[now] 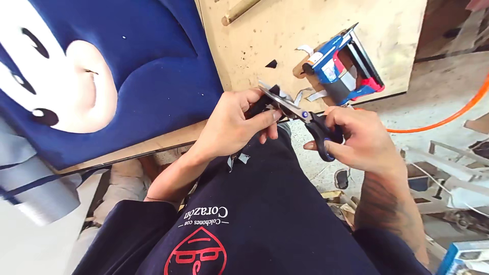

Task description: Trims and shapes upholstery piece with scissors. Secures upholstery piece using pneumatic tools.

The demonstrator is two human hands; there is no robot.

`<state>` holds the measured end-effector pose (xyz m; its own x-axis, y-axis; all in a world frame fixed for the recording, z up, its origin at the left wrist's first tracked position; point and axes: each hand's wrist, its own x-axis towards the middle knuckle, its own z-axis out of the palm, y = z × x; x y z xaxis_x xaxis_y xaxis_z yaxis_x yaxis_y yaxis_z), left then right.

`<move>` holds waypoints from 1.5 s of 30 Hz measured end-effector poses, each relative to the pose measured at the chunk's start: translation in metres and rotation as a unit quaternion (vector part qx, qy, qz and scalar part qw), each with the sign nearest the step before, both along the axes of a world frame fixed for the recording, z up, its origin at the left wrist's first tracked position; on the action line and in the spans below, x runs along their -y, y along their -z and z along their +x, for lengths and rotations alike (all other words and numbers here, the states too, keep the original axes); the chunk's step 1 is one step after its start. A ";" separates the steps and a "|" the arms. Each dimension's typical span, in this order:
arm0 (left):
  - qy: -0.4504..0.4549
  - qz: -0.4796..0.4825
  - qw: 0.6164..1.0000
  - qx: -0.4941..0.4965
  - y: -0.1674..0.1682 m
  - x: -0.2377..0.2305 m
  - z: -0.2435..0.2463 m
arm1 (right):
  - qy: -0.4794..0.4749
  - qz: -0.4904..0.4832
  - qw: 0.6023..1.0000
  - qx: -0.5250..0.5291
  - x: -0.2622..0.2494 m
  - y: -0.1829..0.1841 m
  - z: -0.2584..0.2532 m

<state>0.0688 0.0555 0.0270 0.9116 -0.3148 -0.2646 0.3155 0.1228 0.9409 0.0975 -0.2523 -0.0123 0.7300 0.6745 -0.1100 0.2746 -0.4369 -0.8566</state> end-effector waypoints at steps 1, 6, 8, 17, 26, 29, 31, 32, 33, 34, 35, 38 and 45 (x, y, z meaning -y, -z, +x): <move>0.002 0.001 1.000 0.002 0.000 -0.002 0.000 | -0.001 0.006 1.000 -0.006 0.002 0.001 0.000; 0.017 -0.021 1.000 0.001 0.003 0.001 0.001 | -0.020 0.036 0.999 -0.017 -0.004 0.000 0.001; 0.024 -0.015 1.000 -0.011 0.001 0.003 0.001 | -0.020 0.049 0.998 -0.024 -0.009 -0.002 0.001; -0.034 -0.071 0.995 -0.068 0.011 0.000 0.001 | 0.142 -0.124 0.979 0.074 -0.017 0.029 0.005; -0.079 -0.116 0.972 -0.188 0.017 -0.008 0.002 | 0.207 -0.268 0.926 0.165 -0.059 0.069 0.008; -0.085 -0.113 0.974 -0.175 0.016 -0.007 -0.002 | 0.186 -0.015 0.975 0.124 -0.074 0.015 0.003; -0.080 -0.096 0.981 -0.151 0.014 -0.003 -0.005 | 0.176 0.115 0.977 0.030 -0.085 -0.007 -0.002; -0.077 -0.090 0.984 -0.133 0.013 -0.002 -0.005 | 0.184 0.141 0.973 0.006 -0.089 -0.013 -0.004; -0.071 -0.083 0.987 -0.115 0.012 -0.002 -0.005 | 0.199 0.152 0.968 -0.003 -0.091 -0.015 -0.005; -0.067 -0.077 0.990 -0.100 0.010 -0.002 -0.004 | 0.210 0.160 0.965 -0.009 -0.092 -0.016 -0.005; -0.062 -0.074 0.992 -0.087 0.009 -0.002 -0.005 | 0.210 0.170 0.963 -0.017 -0.091 -0.016 -0.005; -0.048 -0.070 0.995 -0.060 0.006 0.000 -0.007 | 0.187 0.209 0.958 -0.066 -0.089 -0.017 -0.007; -0.044 0.014 0.999 -0.023 0.010 0.002 -0.010 | 0.183 0.195 0.963 -0.012 -0.091 -0.020 -0.007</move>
